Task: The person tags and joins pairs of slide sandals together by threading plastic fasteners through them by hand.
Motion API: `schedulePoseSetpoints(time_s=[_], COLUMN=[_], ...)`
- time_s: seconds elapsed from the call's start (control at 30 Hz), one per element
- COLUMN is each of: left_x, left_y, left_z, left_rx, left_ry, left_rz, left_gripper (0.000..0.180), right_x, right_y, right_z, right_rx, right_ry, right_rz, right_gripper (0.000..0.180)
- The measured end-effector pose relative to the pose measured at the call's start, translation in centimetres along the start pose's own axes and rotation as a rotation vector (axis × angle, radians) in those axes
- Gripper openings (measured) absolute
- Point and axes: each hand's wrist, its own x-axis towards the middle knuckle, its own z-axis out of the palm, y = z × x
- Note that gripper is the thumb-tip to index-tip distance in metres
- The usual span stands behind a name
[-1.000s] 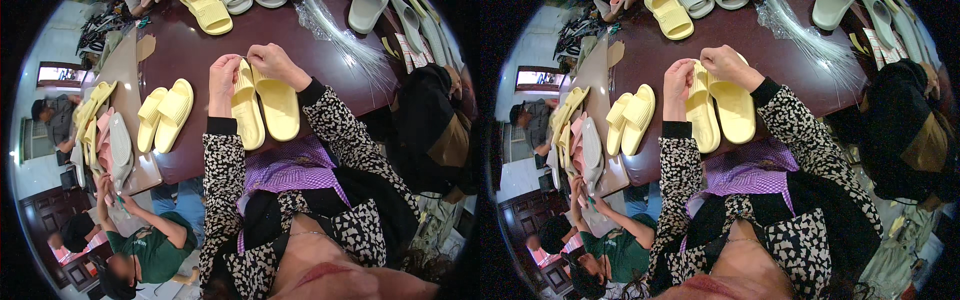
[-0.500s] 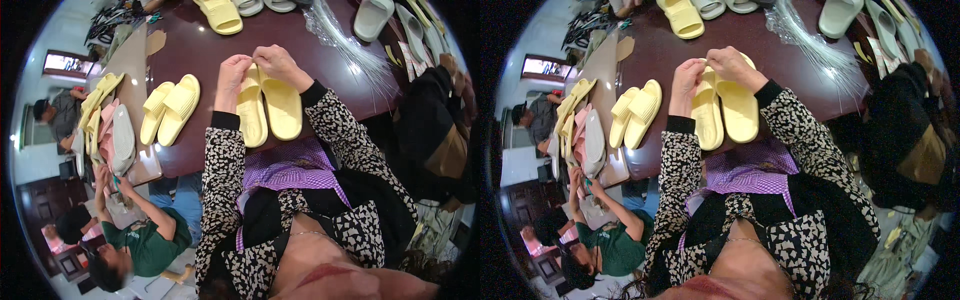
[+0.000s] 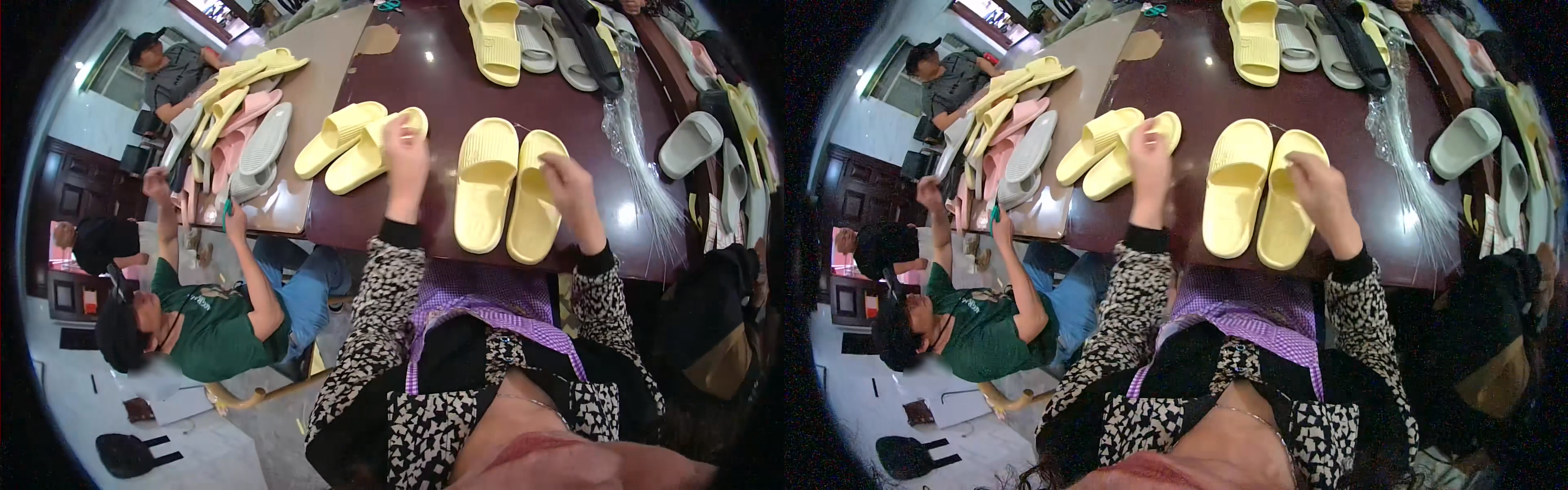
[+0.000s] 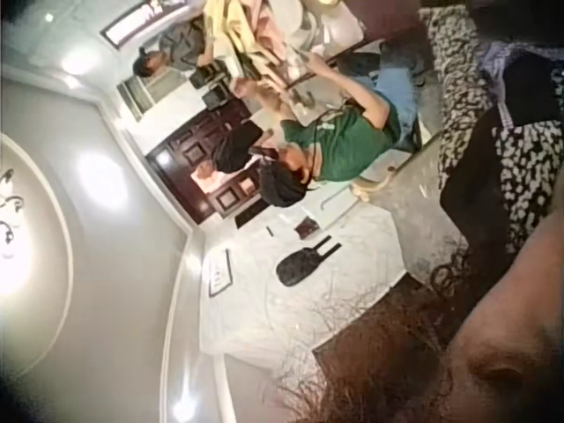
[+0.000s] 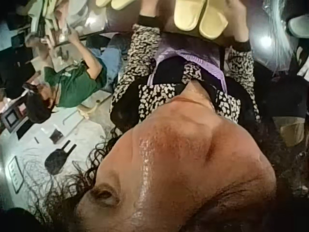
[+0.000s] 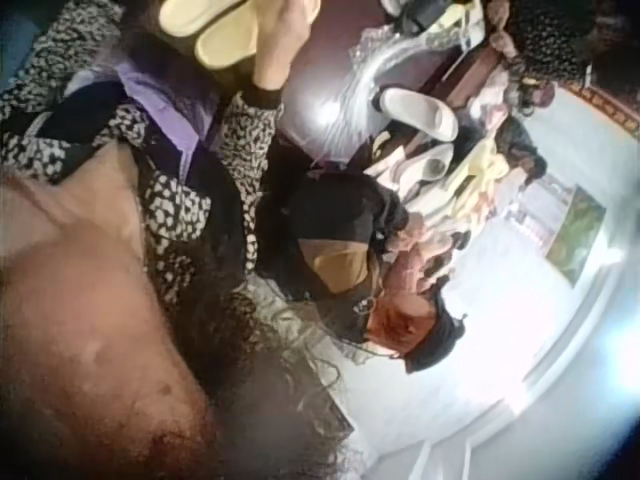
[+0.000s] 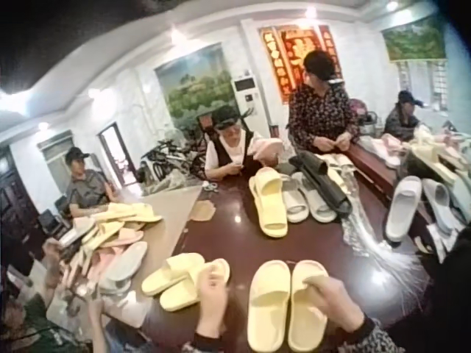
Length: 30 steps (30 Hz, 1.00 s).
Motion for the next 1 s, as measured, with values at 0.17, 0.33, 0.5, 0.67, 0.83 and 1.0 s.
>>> schedulePoseSetpoints(time_s=[0.17, 0.33, 0.5, 0.67, 0.83, 1.0], left_x=[5.2, 9.0, 11.6, 5.9, 3.0, 2.0], left_y=[-7.2, -9.8, -14.6, -3.7, -2.2, -2.0], left_z=[-11.8, -12.3, -14.5, -1.9, -1.4, 0.4], left_rx=[0.794, 0.918, 0.729, 0.599, 0.508, 0.628], left_ry=[0.139, -0.258, -0.358, -0.410, -0.342, -0.373], left_rz=[0.255, -0.022, 0.083, -0.118, -0.065, -0.057], left_gripper=[0.037, 0.055, 0.060, 0.032, 0.036, 0.043], right_x=[-0.4, 1.6, 3.8, 1.8, 2.7, 6.2], right_y=[-2.5, -1.0, -3.9, 1.6, -0.4, 2.0], right_z=[1.9, 2.7, 3.4, 2.5, -1.7, -15.7], right_rx=[-0.091, -0.278, -0.332, -0.322, -0.348, -0.842], right_ry=[-0.263, -0.211, -0.292, -0.063, -0.029, -0.032], right_rz=[0.034, 0.066, 0.123, 0.159, 0.138, -0.025], right_gripper=[0.040, 0.059, 0.038, 0.030, 0.018, 0.041])
